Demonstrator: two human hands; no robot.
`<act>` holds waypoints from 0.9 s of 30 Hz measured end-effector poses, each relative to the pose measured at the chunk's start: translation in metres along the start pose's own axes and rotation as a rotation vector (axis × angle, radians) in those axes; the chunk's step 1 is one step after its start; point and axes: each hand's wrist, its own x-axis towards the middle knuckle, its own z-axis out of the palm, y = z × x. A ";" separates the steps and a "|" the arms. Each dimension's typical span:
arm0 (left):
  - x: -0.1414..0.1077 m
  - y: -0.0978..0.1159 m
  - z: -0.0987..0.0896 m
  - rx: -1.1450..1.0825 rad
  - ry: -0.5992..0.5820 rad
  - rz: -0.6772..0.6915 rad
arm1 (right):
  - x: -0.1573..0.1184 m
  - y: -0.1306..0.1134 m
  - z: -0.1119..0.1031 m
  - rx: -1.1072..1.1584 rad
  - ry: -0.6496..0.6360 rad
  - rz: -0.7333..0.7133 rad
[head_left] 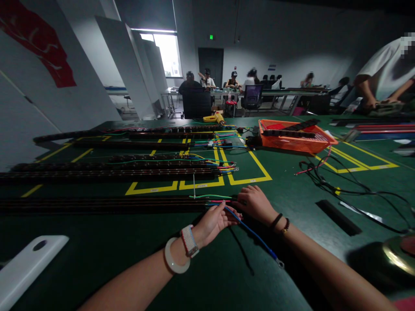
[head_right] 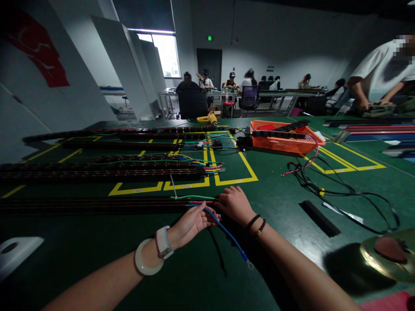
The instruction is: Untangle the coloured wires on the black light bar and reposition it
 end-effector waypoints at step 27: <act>0.002 0.001 0.000 -0.006 -0.037 -0.021 | -0.010 0.006 -0.045 0.675 -0.792 0.180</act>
